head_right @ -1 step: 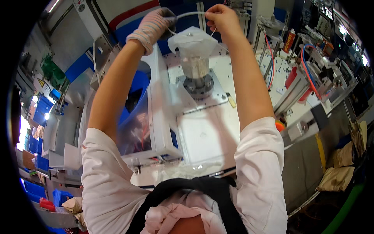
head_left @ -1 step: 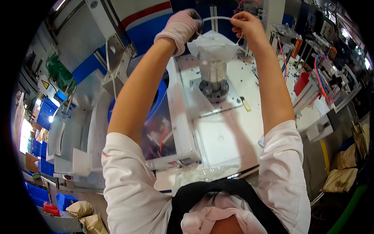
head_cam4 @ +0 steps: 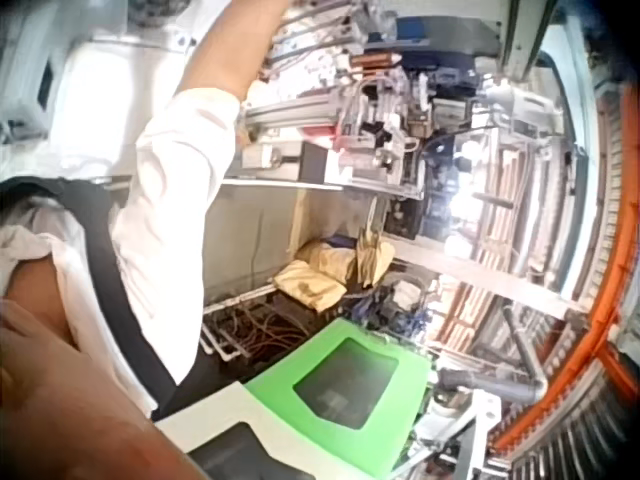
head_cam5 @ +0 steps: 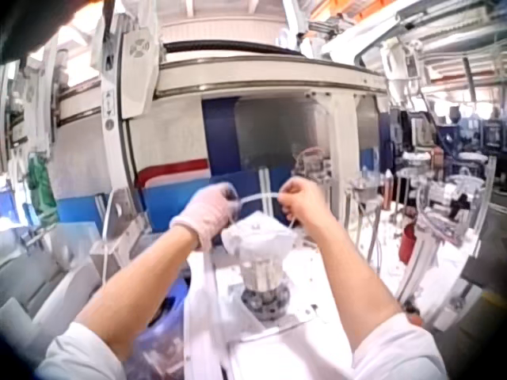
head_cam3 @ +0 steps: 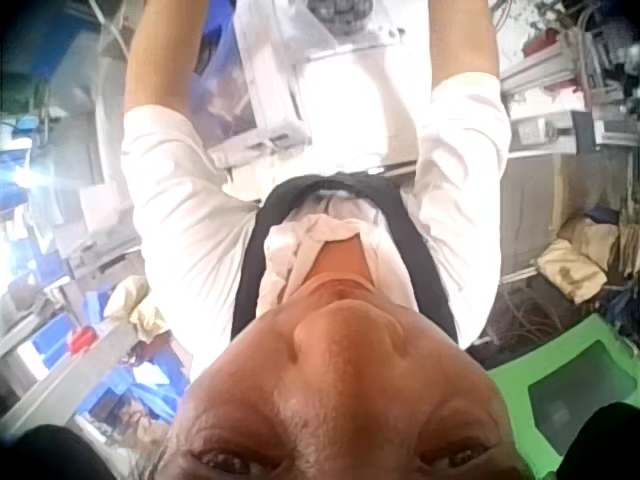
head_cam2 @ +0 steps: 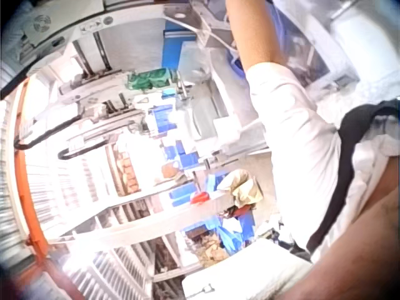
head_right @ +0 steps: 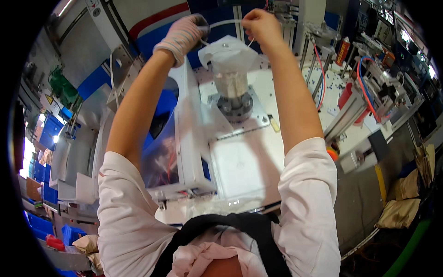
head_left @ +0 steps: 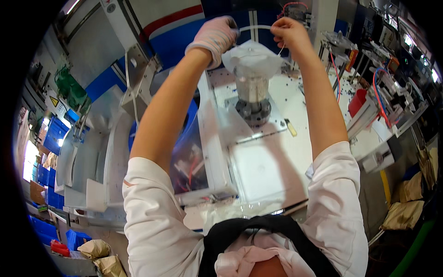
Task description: The person carries a large beige sack to a machine, unties it, and pours blue granules into a white hopper. They then place a white plastic lid on the hopper, secure it with a blue ring, and use a utility knife to trim excess string from the lid.
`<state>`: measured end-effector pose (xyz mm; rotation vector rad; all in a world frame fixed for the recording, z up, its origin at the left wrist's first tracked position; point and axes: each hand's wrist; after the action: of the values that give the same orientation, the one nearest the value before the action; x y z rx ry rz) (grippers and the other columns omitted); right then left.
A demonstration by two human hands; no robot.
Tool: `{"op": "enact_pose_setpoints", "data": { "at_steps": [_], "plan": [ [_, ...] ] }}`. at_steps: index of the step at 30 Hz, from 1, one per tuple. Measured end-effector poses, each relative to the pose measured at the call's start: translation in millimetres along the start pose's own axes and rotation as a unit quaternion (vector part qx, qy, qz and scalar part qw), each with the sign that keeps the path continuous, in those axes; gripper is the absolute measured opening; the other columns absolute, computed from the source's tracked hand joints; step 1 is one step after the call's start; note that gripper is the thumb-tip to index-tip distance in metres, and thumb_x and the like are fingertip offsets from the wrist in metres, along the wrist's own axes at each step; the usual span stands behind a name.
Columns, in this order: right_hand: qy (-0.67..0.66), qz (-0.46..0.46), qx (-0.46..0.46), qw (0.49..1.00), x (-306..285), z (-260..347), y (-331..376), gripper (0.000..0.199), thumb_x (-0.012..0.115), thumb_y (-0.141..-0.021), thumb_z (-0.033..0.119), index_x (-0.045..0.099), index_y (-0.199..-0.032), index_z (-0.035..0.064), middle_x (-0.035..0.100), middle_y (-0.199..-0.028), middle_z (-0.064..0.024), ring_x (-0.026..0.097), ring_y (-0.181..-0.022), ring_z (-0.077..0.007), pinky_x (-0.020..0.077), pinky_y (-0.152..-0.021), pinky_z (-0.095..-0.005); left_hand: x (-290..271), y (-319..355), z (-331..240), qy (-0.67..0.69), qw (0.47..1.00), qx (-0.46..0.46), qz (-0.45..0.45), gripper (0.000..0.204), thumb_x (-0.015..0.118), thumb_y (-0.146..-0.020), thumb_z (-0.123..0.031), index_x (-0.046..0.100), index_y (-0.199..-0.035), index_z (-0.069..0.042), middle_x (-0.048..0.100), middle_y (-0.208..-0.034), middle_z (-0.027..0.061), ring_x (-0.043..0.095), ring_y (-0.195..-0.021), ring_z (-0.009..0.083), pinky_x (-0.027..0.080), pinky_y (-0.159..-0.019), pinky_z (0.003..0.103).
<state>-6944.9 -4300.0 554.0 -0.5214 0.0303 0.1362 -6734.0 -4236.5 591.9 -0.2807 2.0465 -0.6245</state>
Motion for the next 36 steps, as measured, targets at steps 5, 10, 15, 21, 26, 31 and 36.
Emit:
{"op": "enact_pose_setpoints", "data": {
  "at_steps": [5,10,15,21,26,31,36],
  "plan": [
    [0.303,0.031,-0.035,0.952,21,-8,-18,0.012,0.064,-0.072,0.011,0.067,-0.083,0.0053,0.064,-0.073,-0.0073,0.060,-0.068,-0.0163,0.0478,-0.060,-0.0294,12,-13,7,-0.169,0.979,-0.089,0.076,0.022,0.062,-0.081,-0.018,0.066,-0.099,-0.007,0.066,-0.094,0.0137,0.061,-0.089,0.0265,0.047,-0.081,0.033],
    [0.386,0.057,-0.068,0.918,29,-21,-18,0.015,0.062,-0.072,0.011,0.068,-0.084,0.0051,0.066,-0.080,-0.0117,0.063,-0.075,-0.0252,0.0483,-0.070,-0.0331,24,-10,13,-0.165,0.972,-0.129,0.110,0.021,0.061,-0.083,-0.018,0.067,-0.101,-0.009,0.067,-0.095,0.0099,0.062,-0.087,0.0235,0.048,-0.080,0.032],
    [0.414,0.040,-0.074,0.907,39,-25,-14,0.015,0.060,-0.072,0.011,0.069,-0.085,0.0069,0.066,-0.081,-0.0128,0.063,-0.077,-0.0273,0.0487,-0.071,-0.0342,28,-5,25,-0.156,0.974,-0.117,0.117,0.021,0.058,-0.086,-0.020,0.066,-0.102,-0.009,0.067,-0.091,0.0094,0.063,-0.081,0.0217,0.049,-0.077,0.033],
    [0.401,0.032,-0.050,0.914,42,-24,-10,0.017,0.058,-0.073,0.010,0.069,-0.086,0.0071,0.067,-0.083,-0.0135,0.064,-0.078,-0.0285,0.0493,-0.073,-0.0352,29,-4,30,-0.130,0.979,-0.113,0.107,0.021,0.059,-0.086,-0.020,0.066,-0.102,-0.009,0.067,-0.088,0.0084,0.063,-0.078,0.0203,0.049,-0.074,0.032],
    [0.421,0.032,-0.062,0.905,40,-26,-10,0.018,0.056,-0.074,0.010,0.070,-0.086,0.0072,0.067,-0.084,-0.0142,0.064,-0.080,-0.0296,0.0496,-0.074,-0.0358,29,-3,26,-0.121,0.978,-0.122,0.120,0.021,0.059,-0.087,-0.021,0.066,-0.104,-0.010,0.067,-0.088,0.0074,0.061,-0.076,0.0178,0.049,-0.073,0.029],
    [0.437,0.025,-0.080,0.896,42,-24,-6,0.019,0.055,-0.075,0.009,0.070,-0.086,0.0069,0.066,-0.085,-0.0151,0.063,-0.082,-0.0317,0.0496,-0.076,-0.0374,37,-5,36,-0.073,0.985,-0.080,0.132,0.023,0.058,-0.087,-0.011,0.064,-0.109,-0.008,0.067,-0.095,0.0071,0.060,-0.079,0.0162,0.049,-0.076,0.027],
    [0.449,0.034,-0.092,0.888,44,-26,-6,0.020,0.054,-0.075,0.009,0.070,-0.087,0.0063,0.066,-0.086,-0.0161,0.063,-0.083,-0.0329,0.0494,-0.077,-0.0381,44,-10,45,-0.059,0.985,-0.058,0.154,0.027,0.056,-0.086,-0.002,0.063,-0.112,-0.004,0.067,-0.100,0.0085,0.060,-0.083,0.0176,0.048,-0.081,0.027]
  ]
}}
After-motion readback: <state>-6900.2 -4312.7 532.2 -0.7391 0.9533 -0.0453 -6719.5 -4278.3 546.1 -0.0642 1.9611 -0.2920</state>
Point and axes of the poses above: each hand's wrist, its own y-axis away from the middle knuckle, its own x-axis out of the palm, z = x × y
